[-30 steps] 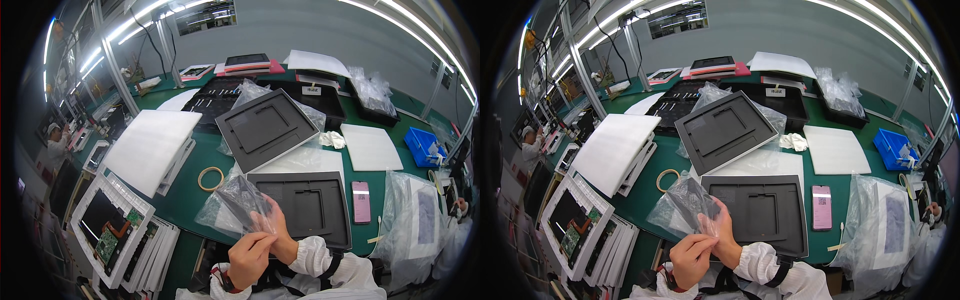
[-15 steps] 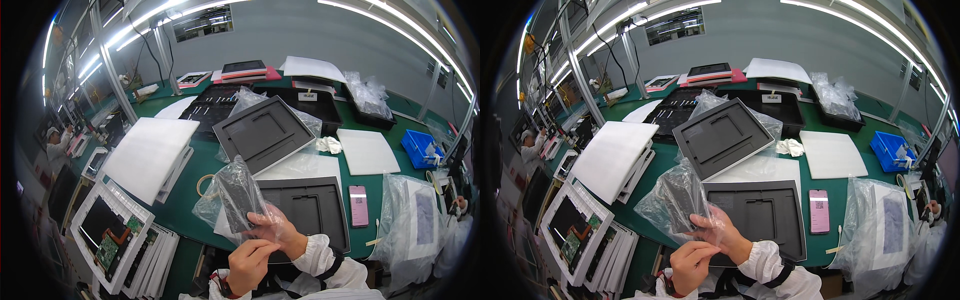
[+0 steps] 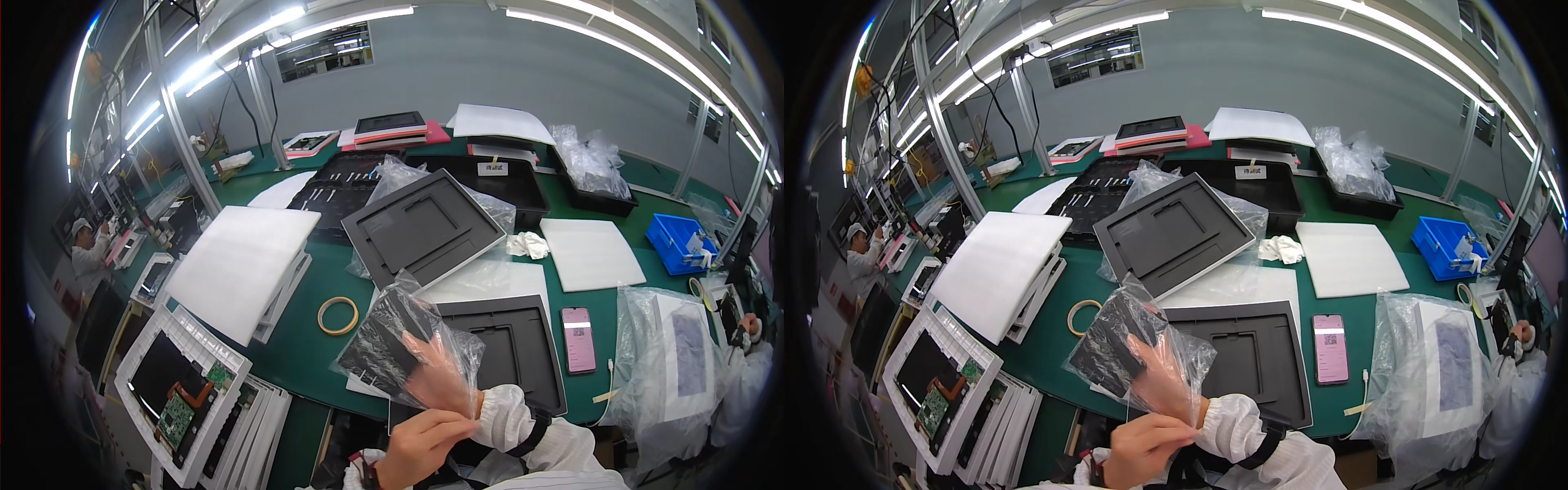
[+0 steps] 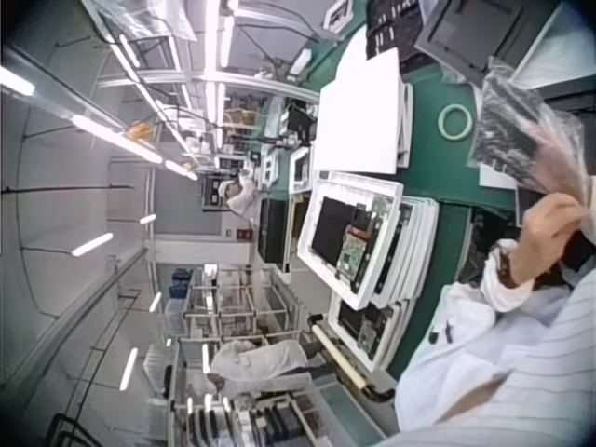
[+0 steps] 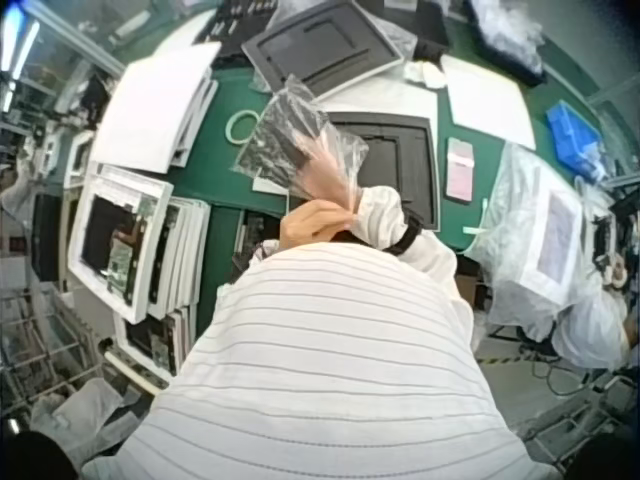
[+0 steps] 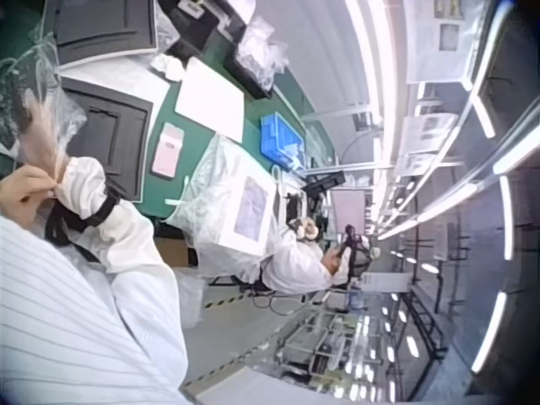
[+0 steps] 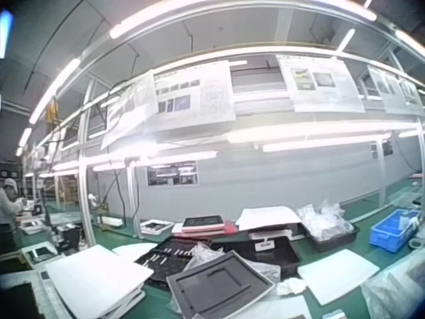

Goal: Assembling electronic display panels by peeling protective films, attaching circuit boards, and fitting back covers.

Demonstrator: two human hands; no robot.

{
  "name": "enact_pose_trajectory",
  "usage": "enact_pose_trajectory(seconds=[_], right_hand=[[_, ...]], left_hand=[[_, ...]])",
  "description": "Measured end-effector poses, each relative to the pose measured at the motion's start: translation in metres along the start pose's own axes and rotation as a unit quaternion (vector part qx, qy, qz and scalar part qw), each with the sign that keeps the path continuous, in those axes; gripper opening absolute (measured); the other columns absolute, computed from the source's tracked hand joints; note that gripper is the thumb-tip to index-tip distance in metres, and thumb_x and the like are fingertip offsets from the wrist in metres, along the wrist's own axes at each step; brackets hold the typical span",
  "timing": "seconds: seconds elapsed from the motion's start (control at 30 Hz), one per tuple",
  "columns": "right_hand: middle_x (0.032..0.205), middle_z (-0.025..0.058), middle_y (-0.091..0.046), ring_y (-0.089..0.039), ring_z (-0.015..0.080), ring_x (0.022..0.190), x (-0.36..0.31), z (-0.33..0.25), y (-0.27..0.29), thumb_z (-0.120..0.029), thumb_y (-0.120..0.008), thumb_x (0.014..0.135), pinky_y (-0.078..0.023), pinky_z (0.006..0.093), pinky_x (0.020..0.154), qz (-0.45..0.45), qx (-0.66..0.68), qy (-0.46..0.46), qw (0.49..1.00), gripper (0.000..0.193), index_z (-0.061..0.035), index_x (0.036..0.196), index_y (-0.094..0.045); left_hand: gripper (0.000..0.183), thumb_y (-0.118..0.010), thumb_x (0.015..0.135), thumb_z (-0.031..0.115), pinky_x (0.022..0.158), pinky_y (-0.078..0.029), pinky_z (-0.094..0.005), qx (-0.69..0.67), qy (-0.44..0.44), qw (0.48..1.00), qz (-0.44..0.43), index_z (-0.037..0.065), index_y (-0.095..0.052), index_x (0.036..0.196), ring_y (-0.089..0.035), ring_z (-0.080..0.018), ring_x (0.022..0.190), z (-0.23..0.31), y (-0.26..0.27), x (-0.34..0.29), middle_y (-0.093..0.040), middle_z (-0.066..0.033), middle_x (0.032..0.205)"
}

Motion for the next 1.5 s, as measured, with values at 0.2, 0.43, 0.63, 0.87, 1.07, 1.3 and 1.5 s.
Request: enact_pose_trajectory(seconds=[0.2, 0.43, 0.63, 0.87, 1.07, 1.3, 1.5], right_hand=[[0.122, 0.0129, -0.047, -0.050, 0.0211, 0.105, -0.018, -0.059, -0.034, -0.025, -0.059, 0.088, -0.042, 0.0312, 0.092, -0.055, -0.382, 0.169, 0.907, 0.053, -0.0001, 0.128, -0.035], [0.124, 0.0147, -0.051, -0.051, 0.0216, 0.113, -0.028, -0.081, -0.022, -0.011, -0.054, 0.090, -0.044, 0.0351, 0.094, -0.155, -0.288, -0.085, 0.941, 0.040, 0.0036, 0.126, -0.047], [0.111, 0.0243, -0.054, -0.054, 0.0303, 0.107, -0.078, -0.134, -0.076, -0.019, -0.055, 0.090, -0.043, 0.0354, 0.091, 0.044, -0.681, 0.340, 0.646, 0.044, 0.0086, 0.123, -0.042], [0.099, 0.0083, -0.061, -0.059, 0.0134, 0.087, -0.027, -0.060, -0.003, -0.018, -0.056, 0.091, -0.049, 0.0261, 0.075, 0.018, -0.294, -0.052, 0.954, 0.033, 0.0013, 0.116, -0.048], [0.099, 0.0116, -0.060, -0.063, 0.0229, 0.084, 0.005, -0.217, 0.043, -0.013, -0.053, 0.091, -0.053, 0.0384, 0.077, 0.239, -0.181, 0.168, 0.939, 0.025, -0.0007, 0.112, -0.049], [0.075, 0.0097, -0.057, -0.059, 0.0226, 0.067, 0.140, -0.385, 0.114, 0.005, -0.054, 0.069, -0.051, 0.0393, 0.063, 0.342, -0.305, 0.213, 0.863, 0.019, 0.0021, 0.088, -0.053], [0.091, 0.0185, -0.065, -0.063, 0.0316, 0.082, 0.274, -0.411, 0.173, -0.010, -0.060, 0.066, -0.048, 0.0369, 0.077, 0.359, -0.626, 0.281, 0.633, 0.030, 0.0033, 0.094, -0.060]], left_hand=[[0.072, -0.074, 0.077, 0.031, 0.088, -0.048, -0.0419, -0.026, 0.131, 0.978, 0.163, -0.004, -0.036, 0.126, -0.054, -0.0306, 0.109, -0.072, 0.071, 0.023, -0.050, -0.0176, 0.120], [0.039, -0.063, 0.083, 0.003, 0.051, -0.058, -0.0296, -0.451, 0.396, 0.795, 0.090, -0.002, -0.044, 0.118, -0.065, -0.0215, 0.078, -0.122, 0.029, -0.012, -0.061, -0.0121, 0.101], [0.038, -0.061, 0.084, 0.001, 0.049, -0.055, -0.0266, -0.354, 0.349, 0.850, 0.174, 0.000, -0.044, 0.118, -0.065, -0.0189, 0.076, -0.127, 0.040, -0.001, -0.061, -0.0104, 0.102], [0.047, -0.057, 0.090, 0.012, 0.056, -0.053, -0.0287, -0.524, 0.398, 0.748, -0.088, 0.000, -0.030, 0.127, -0.065, -0.0262, 0.082, -0.117, -0.028, 0.003, -0.055, -0.0164, 0.109], [0.055, -0.057, 0.087, 0.003, 0.066, -0.055, -0.0319, -0.381, 0.367, 0.846, 0.067, -0.002, -0.020, 0.127, -0.064, -0.0325, 0.088, -0.151, 0.031, 0.000, -0.053, -0.0248, 0.107], [0.025, -0.058, 0.084, 0.001, 0.065, -0.046, -0.0279, 0.025, 0.451, 0.857, 0.249, 0.004, -0.050, 0.108, -0.054, -0.0165, 0.074, -0.186, 0.092, -0.089, -0.058, -0.0082, 0.087], [0.014, -0.069, 0.077, 0.004, 0.055, -0.047, -0.0342, 0.326, 0.260, 0.870, 0.264, 0.001, -0.058, 0.085, -0.057, -0.0283, 0.061, -0.149, 0.097, -0.062, -0.059, -0.0163, 0.075]])
Point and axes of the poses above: each hand's wrist, its own x-axis towards the middle knuckle, its own y-axis out of the back of the hand, z = x × y, the point moved 8 cm from there along x, towards the middle knuckle
